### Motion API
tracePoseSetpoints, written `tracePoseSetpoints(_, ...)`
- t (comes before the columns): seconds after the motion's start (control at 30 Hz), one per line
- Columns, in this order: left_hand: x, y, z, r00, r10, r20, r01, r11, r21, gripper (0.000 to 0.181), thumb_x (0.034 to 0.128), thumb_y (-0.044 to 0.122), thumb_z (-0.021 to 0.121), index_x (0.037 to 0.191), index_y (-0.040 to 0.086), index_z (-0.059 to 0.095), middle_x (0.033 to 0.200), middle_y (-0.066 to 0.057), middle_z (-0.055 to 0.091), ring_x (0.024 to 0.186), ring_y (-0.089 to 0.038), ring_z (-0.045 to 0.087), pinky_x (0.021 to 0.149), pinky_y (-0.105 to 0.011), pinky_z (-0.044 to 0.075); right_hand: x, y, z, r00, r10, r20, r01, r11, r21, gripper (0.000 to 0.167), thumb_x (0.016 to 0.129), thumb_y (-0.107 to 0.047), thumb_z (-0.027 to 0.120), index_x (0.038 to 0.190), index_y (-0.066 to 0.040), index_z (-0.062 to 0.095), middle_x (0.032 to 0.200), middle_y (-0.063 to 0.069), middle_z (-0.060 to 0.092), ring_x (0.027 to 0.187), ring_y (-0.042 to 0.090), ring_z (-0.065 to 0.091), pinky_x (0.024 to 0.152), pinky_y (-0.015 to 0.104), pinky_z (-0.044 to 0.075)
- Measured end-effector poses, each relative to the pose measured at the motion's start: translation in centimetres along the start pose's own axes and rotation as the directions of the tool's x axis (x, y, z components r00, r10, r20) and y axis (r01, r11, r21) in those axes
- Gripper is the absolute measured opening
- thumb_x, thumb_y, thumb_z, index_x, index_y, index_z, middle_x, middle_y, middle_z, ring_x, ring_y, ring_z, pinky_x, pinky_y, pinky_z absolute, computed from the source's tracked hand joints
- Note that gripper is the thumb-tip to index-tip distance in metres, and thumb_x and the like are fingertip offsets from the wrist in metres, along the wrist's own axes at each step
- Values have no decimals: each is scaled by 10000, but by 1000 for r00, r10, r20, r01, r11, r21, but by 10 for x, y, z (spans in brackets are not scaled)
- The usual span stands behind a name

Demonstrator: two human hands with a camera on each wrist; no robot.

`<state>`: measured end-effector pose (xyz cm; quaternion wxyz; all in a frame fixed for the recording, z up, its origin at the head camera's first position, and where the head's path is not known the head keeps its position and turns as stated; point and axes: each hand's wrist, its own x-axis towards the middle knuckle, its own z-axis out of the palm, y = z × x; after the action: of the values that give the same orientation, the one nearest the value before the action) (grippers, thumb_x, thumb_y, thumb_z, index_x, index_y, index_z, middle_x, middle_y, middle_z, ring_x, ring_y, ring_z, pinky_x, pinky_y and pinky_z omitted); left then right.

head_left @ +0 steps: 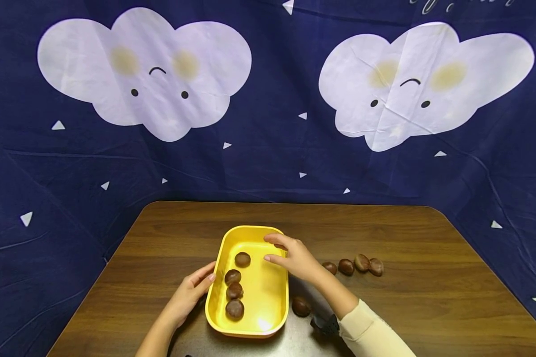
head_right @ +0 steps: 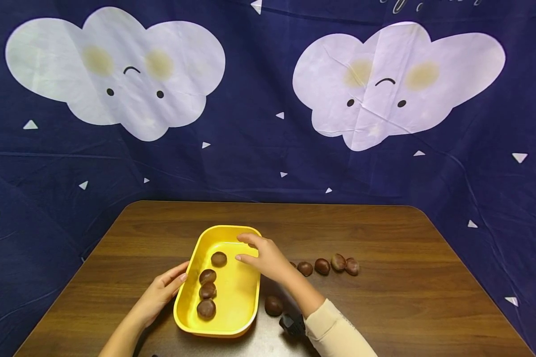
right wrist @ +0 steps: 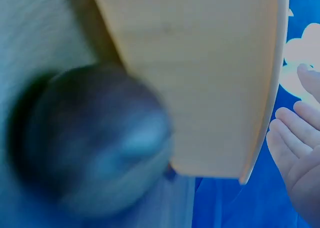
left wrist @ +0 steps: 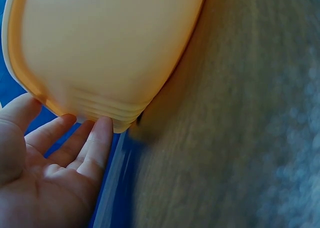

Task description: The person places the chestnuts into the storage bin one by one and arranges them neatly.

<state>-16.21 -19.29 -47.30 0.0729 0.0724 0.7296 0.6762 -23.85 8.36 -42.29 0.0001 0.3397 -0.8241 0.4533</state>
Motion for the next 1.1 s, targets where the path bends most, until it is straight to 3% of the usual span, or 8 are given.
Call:
tracePoseSetpoints(0.3,0,-1,-1,1000,2,10,-2,1000,-5,510,947,219,470,1358,-45,327,1348,-245,357,1149,-324,445,883,-288,425,-35,18,-7,999,29,-38,-26,998,61,449,824,-171,661,1220,-18,512,1189,125,550,1091,302,511,920,412,389)
tracePoseSetpoints(0.47,1,-1,-1,1000,8,12,-7,1000,-15,503,947,210,469,1357,-47,328,1347,-245,358,1156,-330,436,892,-305,420,-52,20,-10,998,44,-50,-44,999,-5,469,831,-278,642,1224,-53,521,1195,56,552,1071,258,530,889,398,421)
tracePoseSetpoints(0.6,0,-1,0,1000,1,10,0,1000,-17,502,946,208,472,1357,-44,331,1352,-239,354,1165,-331,425,893,-299,418,-65,22,-11,997,71,-40,-72,996,-44,494,826,-368,624,1233,-105,526,1213,-25,539,1079,201,521,883,360,430)
tracePoseSetpoints(0.87,0,0,0,1000,-1,6,1,1000,-16,502,945,208,475,1356,-42,334,1351,-240,356,1160,-334,430,891,-302,420,-85,23,-11,995,93,21,-93,996,-12,508,831,-367,618,1209,-42,524,1182,72,560,1063,255,532,881,373,429)
tracePoseSetpoints(1.1,1,-1,-1,1000,-4,2,4,1000,3,509,942,225,481,1354,-40,342,1351,-229,362,1161,-312,433,884,-275,419,-99,30,-6,993,105,54,-104,994,-19,495,813,-346,642,1174,-23,539,1155,60,574,1035,262,549,869,397,435)
